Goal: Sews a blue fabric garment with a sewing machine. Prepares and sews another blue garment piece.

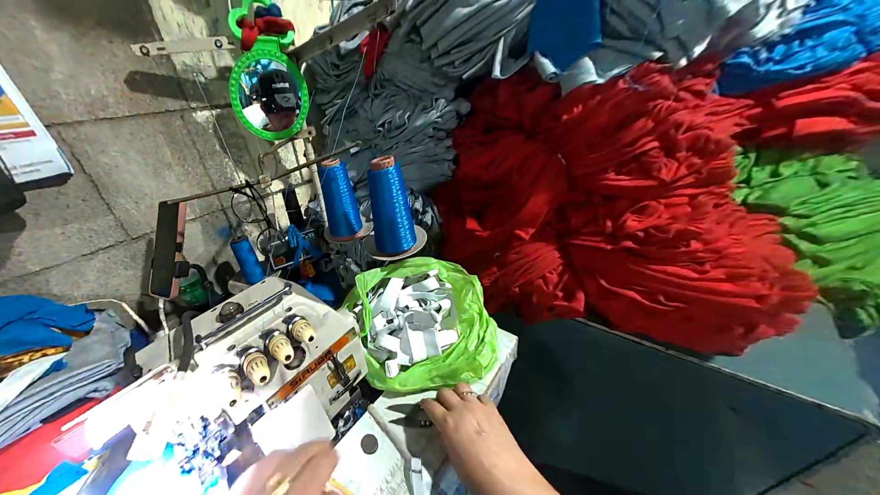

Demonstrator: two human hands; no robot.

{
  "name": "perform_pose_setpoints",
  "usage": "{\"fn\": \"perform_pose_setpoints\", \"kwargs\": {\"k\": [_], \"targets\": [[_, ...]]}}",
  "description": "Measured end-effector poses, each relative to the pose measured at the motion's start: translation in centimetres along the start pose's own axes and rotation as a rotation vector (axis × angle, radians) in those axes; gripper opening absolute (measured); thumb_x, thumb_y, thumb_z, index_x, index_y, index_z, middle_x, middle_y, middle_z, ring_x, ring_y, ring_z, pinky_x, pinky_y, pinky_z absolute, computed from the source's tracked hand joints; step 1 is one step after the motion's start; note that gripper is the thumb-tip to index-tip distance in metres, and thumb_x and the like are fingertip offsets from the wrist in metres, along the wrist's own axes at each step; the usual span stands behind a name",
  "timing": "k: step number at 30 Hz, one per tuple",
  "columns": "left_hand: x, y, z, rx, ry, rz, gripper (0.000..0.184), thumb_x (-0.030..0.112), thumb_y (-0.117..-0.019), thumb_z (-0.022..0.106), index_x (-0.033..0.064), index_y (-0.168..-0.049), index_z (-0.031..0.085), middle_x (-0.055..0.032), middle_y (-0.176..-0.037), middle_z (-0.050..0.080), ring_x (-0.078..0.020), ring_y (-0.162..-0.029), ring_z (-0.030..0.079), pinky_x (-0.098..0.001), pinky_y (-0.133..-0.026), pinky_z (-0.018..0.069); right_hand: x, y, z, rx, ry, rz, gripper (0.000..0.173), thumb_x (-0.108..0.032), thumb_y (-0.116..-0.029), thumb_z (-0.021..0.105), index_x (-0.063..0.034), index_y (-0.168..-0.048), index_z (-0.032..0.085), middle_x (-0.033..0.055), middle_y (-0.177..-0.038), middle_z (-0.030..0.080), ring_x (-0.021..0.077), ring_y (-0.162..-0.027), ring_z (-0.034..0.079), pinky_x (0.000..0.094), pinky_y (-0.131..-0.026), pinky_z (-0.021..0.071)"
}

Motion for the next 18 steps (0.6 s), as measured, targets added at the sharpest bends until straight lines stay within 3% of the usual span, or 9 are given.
{"fn": "perform_pose_setpoints", "kwargs": {"k": [2, 4, 6, 7, 9, 11, 13, 15, 18], "targets": [[0.4, -4.9, 4.3, -0.083, 0.055, -0.039, 0.035, 0.009, -0.1004, 0.059, -0.0071, -0.131, 0.062, -0.0242, -0.126, 0.068, -0.0392, -0.107, 0.071, -0.0528, -0.092, 0.0567, -0.3, 0.6, -0.4, 0.127, 0.014, -0.121, 0.024, 0.01, -0.0839, 0.066, 0.0003, -0.104, 0.076, 0.0222, -0.097, 0.072, 0.0463, -0.101, 0.069, 0.0604, -0.077, 0.0553], [-1.3, -8.5, 8.6, -0.191, 0.073, -0.231, 0.045, 0.013, -0.1023, 0.058, -0.003, -0.144, 0.053, -0.0233, -0.128, 0.067, -0.0369, -0.103, 0.071, -0.0511, -0.091, 0.0564, -0.5, 1.4, -0.6, 0.225, 0.037, -0.25, 0.018, 0.009, -0.083, 0.066, 0.0011, -0.096, 0.075, 0.0193, -0.091, 0.073, 0.0421, -0.092, 0.072, 0.0557, -0.071, 0.0572], [-2.9, -11.0, 12.3, -0.367, 0.031, -0.429, 0.051, 0.017, -0.1062, 0.052, 0.0027, -0.154, 0.041, -0.0229, -0.138, 0.06, -0.0369, -0.118, 0.065, -0.0496, -0.103, 0.0504, -0.1, 1.9, -0.7, 0.268, 0.029, -0.313, 0.015, 0.007, -0.0859, 0.063, -0.0004, -0.092, 0.073, 0.0159, -0.09, 0.073, 0.0368, -0.089, 0.072, 0.0509, -0.07, 0.0575], [-3.6, -11.7, 13.7, -0.436, -0.004, -0.497, 0.052, 0.018, -0.1071, 0.05, 0.0041, -0.156, 0.039, -0.0215, -0.144, 0.055, -0.0357, -0.125, 0.061, -0.0481, -0.107, 0.048, 0.4, 1.9, -0.8, 0.283, 0.001, -0.312, 0.014, 0.006, -0.0878, 0.061, -0.0011, -0.092, 0.073, 0.0149, -0.089, 0.074, 0.0354, -0.09, 0.073, 0.0497, -0.071, 0.0576], [-4.5, -12.4, 15.7, -0.491, -0.071, -0.563, 0.043, 0.018, -0.1074, 0.049, 0.0037, -0.148, 0.049, -0.0211, -0.142, 0.056, -0.0353, -0.125, 0.06, -0.0477, -0.106, 0.0484, 1.6, 1.9, -1.6, 0.301, -0.121, -0.253, 0.013, 0.004, -0.0901, 0.061, 0.0001, -0.091, 0.072, 0.0166, -0.086, 0.073, 0.037, -0.088, 0.074, 0.0515, -0.073, 0.0582], [-5.0, -12.3, 16.6, -0.506, -0.092, -0.581, 0.035, 0.018, -0.1075, 0.048, 0.002, -0.136, 0.06, -0.0218, -0.134, 0.06, -0.0361, -0.121, 0.063, -0.0487, -0.102, 0.0504, 3.2, 1.7, -2.5, 0.275, -0.311, -0.145, 0.015, 0.002, -0.0934, 0.058, 0.0023, -0.095, 0.073, 0.0191, -0.085, 0.073, 0.0377, -0.083, 0.074, 0.0538, -0.074, 0.0595], [-5.2, -12.2, 16.3, -0.489, -0.077, -0.589, 0.032, 0.017, -0.1072, 0.049, 0.0005, -0.13, 0.063, -0.0226, -0.129, 0.063, -0.0372, -0.119, 0.064, -0.0501, -0.101, 0.0506, 5.1, 1.4, -2.6, 0.175, -0.57, -0.012, 0.021, -0.001, -0.0997, 0.051, 0.0072, -0.106, 0.07, 0.0222, -0.088, 0.072, 0.0375, -0.078, 0.073, 0.0555, -0.075, 0.0588], [-4.9, -12.5, 15.1, -0.467, -0.066, -0.6, 0.034, 0.018, -0.1063, 0.051, 0.0025, -0.135, 0.061, -0.0224, -0.129, 0.064, -0.0379, -0.118, 0.065, -0.0522, -0.1, 0.0505, 6.8, 1.2, -2.5, 0.119, -0.79, 0.094, 0.026, -0.002, -0.1029, 0.045, 0.0111, -0.113, 0.065, 0.0226, -0.087, 0.069, 0.0325, -0.07, 0.069, 0.0499, -0.071, 0.0577], [-2.1, -14.9, 12.9, -0.344, -0.098, -0.428, 0.044, 0.018, -0.1027, 0.058, 0.0071, -0.145, 0.055, -0.02, -0.14, 0.058, -0.0368, -0.115, 0.066, -0.0514, -0.097, 0.0533, 8.4, 0.9, -2.5, 0.096, -1.07, 0.205, 0.03, -0.011, -0.107, 0.041, 0.008, -0.122, 0.059, 0.01, -0.083, 0.061, 0.0141, -0.06, 0.058, 0.0338, -0.06, 0.0533]]}}
Point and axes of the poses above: each hand's wrist, its own y-axis away from the middle knuckle, its own z-axis out of the palm, x = y × z, the point moved 9 cm from there along -y, towards the middle knuckle
